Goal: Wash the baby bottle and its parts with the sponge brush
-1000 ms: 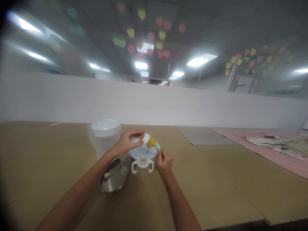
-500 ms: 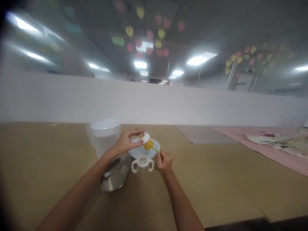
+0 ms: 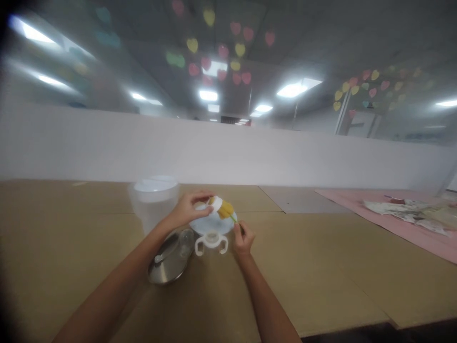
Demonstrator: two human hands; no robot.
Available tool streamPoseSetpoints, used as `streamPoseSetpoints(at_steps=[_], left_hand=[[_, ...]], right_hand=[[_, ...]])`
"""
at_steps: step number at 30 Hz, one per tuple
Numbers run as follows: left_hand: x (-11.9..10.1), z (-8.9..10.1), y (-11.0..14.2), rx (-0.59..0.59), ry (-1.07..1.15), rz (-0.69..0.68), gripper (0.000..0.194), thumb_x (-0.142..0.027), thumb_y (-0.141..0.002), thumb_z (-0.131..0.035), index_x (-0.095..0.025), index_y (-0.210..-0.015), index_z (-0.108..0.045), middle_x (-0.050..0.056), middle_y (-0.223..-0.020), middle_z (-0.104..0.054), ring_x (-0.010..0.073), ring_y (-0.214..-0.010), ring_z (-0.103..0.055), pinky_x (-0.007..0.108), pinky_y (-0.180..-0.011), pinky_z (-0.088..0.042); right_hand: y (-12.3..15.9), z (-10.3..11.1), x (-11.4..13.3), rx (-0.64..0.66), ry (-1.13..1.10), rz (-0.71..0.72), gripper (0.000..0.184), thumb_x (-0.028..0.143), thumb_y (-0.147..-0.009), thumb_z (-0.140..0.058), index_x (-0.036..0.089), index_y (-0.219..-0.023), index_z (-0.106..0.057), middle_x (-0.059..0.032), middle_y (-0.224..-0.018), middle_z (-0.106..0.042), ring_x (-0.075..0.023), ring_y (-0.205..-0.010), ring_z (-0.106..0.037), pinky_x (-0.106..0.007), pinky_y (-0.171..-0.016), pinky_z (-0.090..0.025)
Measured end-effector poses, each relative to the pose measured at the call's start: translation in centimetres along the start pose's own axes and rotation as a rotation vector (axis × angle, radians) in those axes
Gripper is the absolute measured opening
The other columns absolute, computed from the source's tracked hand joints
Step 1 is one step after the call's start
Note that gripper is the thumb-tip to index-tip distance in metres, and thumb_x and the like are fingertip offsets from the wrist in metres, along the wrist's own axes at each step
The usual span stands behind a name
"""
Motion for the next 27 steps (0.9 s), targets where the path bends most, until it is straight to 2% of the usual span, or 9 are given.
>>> streamPoseSetpoints(at_steps=[8,16,27], left_hand=[[-1.4,-0.1,0.2,0.007,-0.056,0.001,0.036,-0.023,-0.063,-0.064,-0.015,-0.098,-0.064,0.005,-0.092,-0.062,0.0132,-0.078,-0.057,0.026,-0.077,-0.048],[-2.0,-0.3,0.3,-0.01,-0.093,-0.032,0.036,-0.027,-0.064,-0.064,-0.014,-0.098,-0.064,0.006,-0.096,-0.062,0.0127,-0.079,-0.058,0.025,-0.076,-0.048],[-2.3,0.1,0.4,-0.05,-0.119,-0.091,0.035,-0.024,-0.064,-0.064,-0.016,-0.098,-0.063,0.006,-0.101,-0.062,0.0167,-0.092,-0.057,0.027,-0.083,-0.046]], right_hand=[[-0.2,-0.1,-0.7,0.042,0.088,0.021,0.032,0.035,-0.08,-0.043,0.016,-0.055,-0.043,0.0046,-0.049,-0.032,-0.0076,-0.048,-0.031,-0.021,-0.046,-0.026],[0.1,0.1,0.0,0.069,0.234,0.142,0.032,0.031,-0.082,-0.042,0.017,-0.053,-0.04,0.006,-0.047,-0.027,-0.007,-0.044,-0.027,-0.021,-0.045,-0.023],[0.3,0.0,1.5,0.094,0.233,0.258,0.031,0.026,-0.081,-0.041,0.018,-0.052,-0.038,0.0058,-0.047,-0.027,-0.0069,-0.043,-0.028,-0.022,-0.045,-0.023]])
Point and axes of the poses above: each hand's wrist, its own y-axis away from the middle knuckle, its own z-axis out of the back of the hand, x = y × z, the point moved 8 cm from there along -y, towards the middle knuckle
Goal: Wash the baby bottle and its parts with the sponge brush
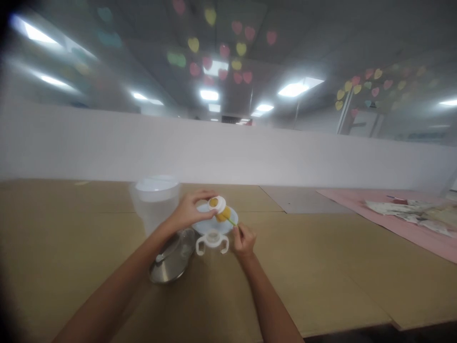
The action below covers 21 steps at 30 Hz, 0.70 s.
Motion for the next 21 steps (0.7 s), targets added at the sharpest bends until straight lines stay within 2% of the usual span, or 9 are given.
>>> streamPoseSetpoints(at_steps=[7,12,15,18,21], left_hand=[[0.0,-0.5,0.0,0.067,0.033,0.016,0.036,-0.025,-0.067,-0.062,-0.017,-0.101,-0.062,0.006,-0.101,-0.061,0.0152,-0.087,-0.058,0.027,-0.081,-0.047],[0.2,-0.4,-0.1,0.048,0.042,0.044,0.036,-0.024,-0.066,-0.062,-0.017,-0.101,-0.062,0.005,-0.102,-0.061,0.0144,-0.084,-0.058,0.027,-0.079,-0.048],[-0.2,0.5,-0.3,0.03,0.046,0.045,0.035,-0.023,-0.067,-0.06,-0.017,-0.102,-0.061,0.006,-0.101,-0.061,0.0144,-0.085,-0.058,0.027,-0.078,-0.048],[-0.7,2.0,-0.3,0.037,-0.056,0.077,0.039,-0.024,-0.068,-0.058,-0.017,-0.106,-0.059,0.006,-0.1,-0.061,0.015,-0.084,-0.058,0.026,-0.075,-0.048],[-0.3,3.2,0.2,0.149,-0.29,0.161,0.037,-0.026,-0.067,-0.056,-0.019,-0.103,-0.061,0.006,-0.097,-0.063,0.0172,-0.08,-0.058,0.026,-0.07,-0.046]], right_hand=[[0.3,-0.6,-0.5,-0.021,-0.112,-0.116,0.031,0.029,-0.082,-0.039,0.018,-0.053,-0.036,0.006,-0.048,-0.025,-0.0069,-0.044,-0.027,-0.021,-0.043,-0.023],[0.3,-0.7,-1.3,0.002,-0.063,-0.119,0.03,0.03,-0.082,-0.04,0.017,-0.055,-0.04,0.0058,-0.048,-0.028,-0.0073,-0.045,-0.029,-0.022,-0.045,-0.024],[0.3,-0.7,-1.7,0.01,-0.036,-0.126,0.029,0.03,-0.082,-0.04,0.017,-0.056,-0.041,0.0058,-0.048,-0.028,-0.0073,-0.045,-0.029,-0.022,-0.046,-0.024],[0.2,-0.6,-1.9,0.008,0.024,-0.147,0.03,0.03,-0.081,-0.042,0.017,-0.055,-0.04,0.006,-0.048,-0.028,-0.0072,-0.045,-0.029,-0.022,-0.046,-0.023],[0.1,-0.2,-2.2,-0.026,0.066,-0.184,0.031,0.031,-0.082,-0.042,0.017,-0.054,-0.04,0.0061,-0.048,-0.029,-0.0072,-0.045,-0.029,-0.021,-0.046,-0.023]])
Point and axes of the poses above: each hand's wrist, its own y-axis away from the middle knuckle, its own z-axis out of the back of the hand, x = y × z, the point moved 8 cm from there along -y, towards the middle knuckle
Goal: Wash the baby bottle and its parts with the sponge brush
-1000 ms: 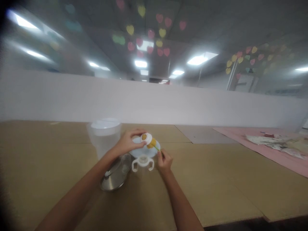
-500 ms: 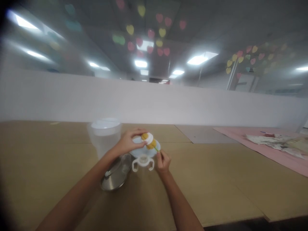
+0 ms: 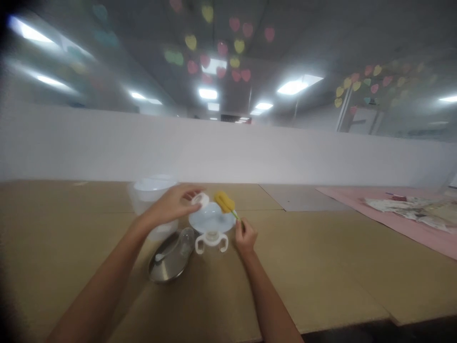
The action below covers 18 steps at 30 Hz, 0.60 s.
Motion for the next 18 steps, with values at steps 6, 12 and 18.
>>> streamPoseSetpoints(at_steps=[6,12,18], left_hand=[[4.4,-3.3,1.8,0.486,-0.315,0.303,0.023,-0.029,-0.053,-0.065,-0.017,-0.072,-0.066,0.004,-0.07,-0.066,0.0177,-0.06,-0.059,0.022,-0.049,-0.039],[6.6,-8.4,3.2,0.733,-0.366,0.507,0.031,-0.024,-0.043,-0.07,-0.016,-0.028,-0.045,0.001,-0.03,-0.045,0.015,-0.034,-0.046,0.025,-0.039,-0.036],[7.1,-9.4,3.5,0.699,-0.347,0.518,0.035,-0.019,-0.038,-0.072,-0.017,-0.024,-0.04,-0.001,-0.023,-0.036,0.0156,-0.034,-0.046,0.025,-0.039,-0.037]], right_hand=[[-0.1,0.4,-0.2,-0.036,0.021,-0.017,0.03,0.031,-0.082,-0.041,0.017,-0.056,-0.042,0.0064,-0.047,-0.029,-0.0074,-0.044,-0.029,-0.021,-0.045,-0.023],[-0.2,0.4,0.2,-0.017,0.054,0.015,0.029,0.03,-0.082,-0.041,0.017,-0.056,-0.043,0.006,-0.048,-0.031,-0.0074,-0.044,-0.03,-0.022,-0.046,-0.023],[-0.2,0.2,0.1,-0.008,0.068,0.008,0.03,0.031,-0.082,-0.041,0.017,-0.056,-0.042,0.0063,-0.047,-0.03,-0.0074,-0.044,-0.029,-0.022,-0.046,-0.022]])
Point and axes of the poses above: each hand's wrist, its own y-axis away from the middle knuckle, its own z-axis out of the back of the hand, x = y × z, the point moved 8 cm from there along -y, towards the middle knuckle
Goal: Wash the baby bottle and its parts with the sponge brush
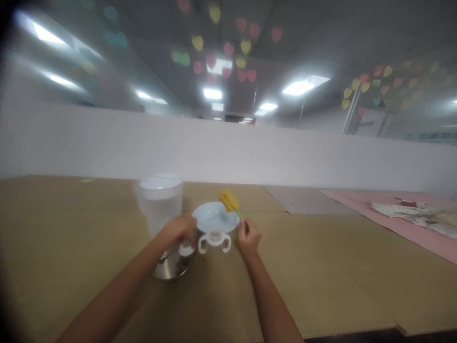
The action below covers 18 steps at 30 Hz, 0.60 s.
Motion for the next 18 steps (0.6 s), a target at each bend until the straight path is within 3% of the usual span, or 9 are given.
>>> streamPoseSetpoints(at_steps=[6,12,18], left_hand=[[0.8,-0.1,-0.7,0.025,-0.01,0.006,0.034,-0.016,-0.038,-0.073,-0.016,-0.025,-0.041,0.0,-0.025,-0.039,0.0171,-0.038,-0.05,0.026,-0.043,-0.04],[1.8,-2.1,-2.0,0.167,-0.025,0.054,0.02,-0.016,-0.04,-0.073,-0.013,-0.035,-0.054,0.003,-0.034,-0.052,0.0171,-0.042,-0.054,0.027,-0.047,-0.045],[2.1,-2.8,-2.0,0.264,-0.017,0.074,0.018,-0.014,-0.045,-0.072,-0.011,-0.039,-0.055,0.006,-0.047,-0.06,0.0158,-0.046,-0.055,0.028,-0.052,-0.048]], right_hand=[[0.0,-0.1,0.2,0.01,0.035,0.023,0.03,0.03,-0.083,-0.041,0.016,-0.056,-0.044,0.0056,-0.047,-0.033,-0.0075,-0.044,-0.031,-0.022,-0.046,-0.023],[-0.1,0.0,0.4,0.008,0.03,0.023,0.03,0.03,-0.082,-0.041,0.016,-0.056,-0.045,0.0057,-0.047,-0.034,-0.0072,-0.044,-0.031,-0.021,-0.046,-0.023],[-0.1,-0.1,0.4,0.021,0.051,0.03,0.031,0.031,-0.082,-0.041,0.016,-0.056,-0.046,0.0054,-0.047,-0.035,-0.007,-0.044,-0.031,-0.021,-0.046,-0.023]])
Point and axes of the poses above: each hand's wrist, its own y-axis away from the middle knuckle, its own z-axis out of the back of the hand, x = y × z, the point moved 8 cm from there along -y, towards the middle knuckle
